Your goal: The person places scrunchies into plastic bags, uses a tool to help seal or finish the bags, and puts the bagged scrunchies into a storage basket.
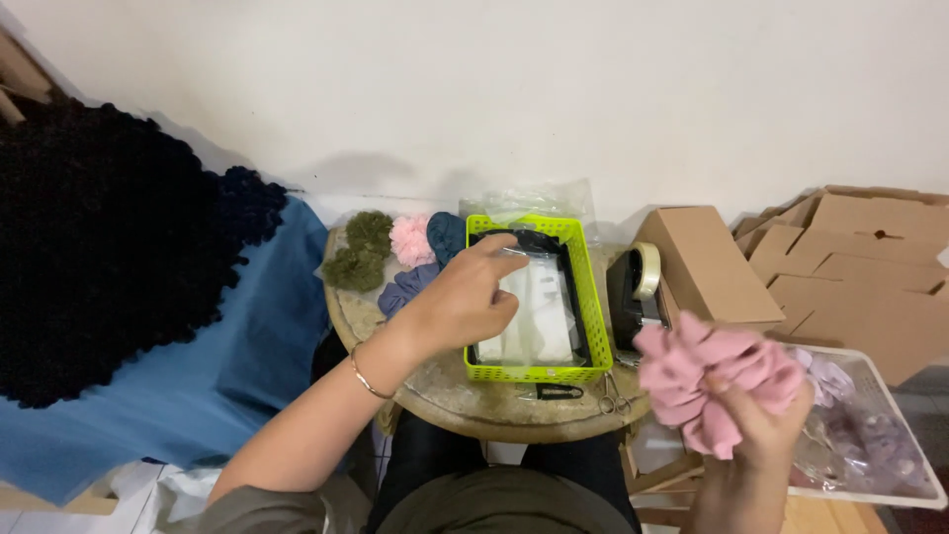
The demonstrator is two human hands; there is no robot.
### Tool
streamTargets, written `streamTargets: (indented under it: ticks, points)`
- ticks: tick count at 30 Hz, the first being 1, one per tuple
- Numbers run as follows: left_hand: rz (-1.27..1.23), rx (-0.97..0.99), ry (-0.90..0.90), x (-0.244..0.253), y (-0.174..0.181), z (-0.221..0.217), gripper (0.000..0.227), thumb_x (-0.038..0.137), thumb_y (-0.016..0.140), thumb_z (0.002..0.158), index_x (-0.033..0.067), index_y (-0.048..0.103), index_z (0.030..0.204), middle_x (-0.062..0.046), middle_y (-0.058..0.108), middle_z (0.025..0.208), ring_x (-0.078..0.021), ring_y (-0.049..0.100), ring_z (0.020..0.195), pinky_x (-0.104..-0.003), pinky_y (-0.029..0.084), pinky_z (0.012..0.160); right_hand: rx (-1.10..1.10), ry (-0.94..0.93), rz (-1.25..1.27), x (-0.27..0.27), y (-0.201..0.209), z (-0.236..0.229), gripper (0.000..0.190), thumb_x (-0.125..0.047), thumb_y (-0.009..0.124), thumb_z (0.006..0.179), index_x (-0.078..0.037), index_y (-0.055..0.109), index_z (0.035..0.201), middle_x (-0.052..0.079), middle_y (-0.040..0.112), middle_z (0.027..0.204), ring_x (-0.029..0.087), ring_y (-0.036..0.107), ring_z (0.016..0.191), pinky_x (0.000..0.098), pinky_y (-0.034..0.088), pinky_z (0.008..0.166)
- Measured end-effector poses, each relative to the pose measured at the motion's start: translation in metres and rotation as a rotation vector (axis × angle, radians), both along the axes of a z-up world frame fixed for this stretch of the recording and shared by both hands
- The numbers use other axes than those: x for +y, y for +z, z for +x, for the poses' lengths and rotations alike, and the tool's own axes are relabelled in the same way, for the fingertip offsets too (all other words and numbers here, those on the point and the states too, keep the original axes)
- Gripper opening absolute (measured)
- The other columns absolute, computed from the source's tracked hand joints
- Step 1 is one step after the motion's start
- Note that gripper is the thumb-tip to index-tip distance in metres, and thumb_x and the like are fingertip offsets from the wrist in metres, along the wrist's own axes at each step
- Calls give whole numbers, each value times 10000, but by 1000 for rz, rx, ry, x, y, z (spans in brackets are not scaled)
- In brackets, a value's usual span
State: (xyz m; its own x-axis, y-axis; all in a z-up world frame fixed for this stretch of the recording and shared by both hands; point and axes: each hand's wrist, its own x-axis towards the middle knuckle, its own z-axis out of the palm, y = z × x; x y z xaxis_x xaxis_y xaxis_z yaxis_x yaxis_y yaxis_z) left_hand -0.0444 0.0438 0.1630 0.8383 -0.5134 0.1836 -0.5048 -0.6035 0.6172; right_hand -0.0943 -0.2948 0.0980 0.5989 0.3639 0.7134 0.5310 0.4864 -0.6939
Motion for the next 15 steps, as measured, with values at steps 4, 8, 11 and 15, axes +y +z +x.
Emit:
streamTargets:
  ticks: [4,8,11,15]
  points:
    - [37,-11,-8,-16,4,-7,586,49,470,819,-77,508,1390,-287,286,1592,-383,365,1443,-440,388,1064,215,-430,155,22,15,-11,387,3,590,917,34,531,1297,338,606,1369,515,680,1192,571,592,1089]
    - [4,-76,-34,-32,-3,-8,437,30,479,760,-93,532,1176,-246,461,1341,-429,492,1193,-464,419,975,310,176,239,51,36,-2,537,132,571,949,53,497,1475,252,527,1478,296,609,1262,335,553,1056]
    - [-26,-150,-31,-42,-10,-9,427,74,528,718,-58,593,1119,-224,604,1173,-457,640,1001,-499,529,846,196,-291,104,72,8,14,413,134,651,851,-10,637,1237,197,627,1243,230,650,1077,301,603,879]
    - [-148,29,-12,-50,2,-12,511,144,549,781,-33,559,1260,-243,637,1187,-497,643,1062,-520,551,881,-11,-750,-220,103,43,8,279,42,863,733,-26,727,966,139,753,873,159,676,852,364,589,783]
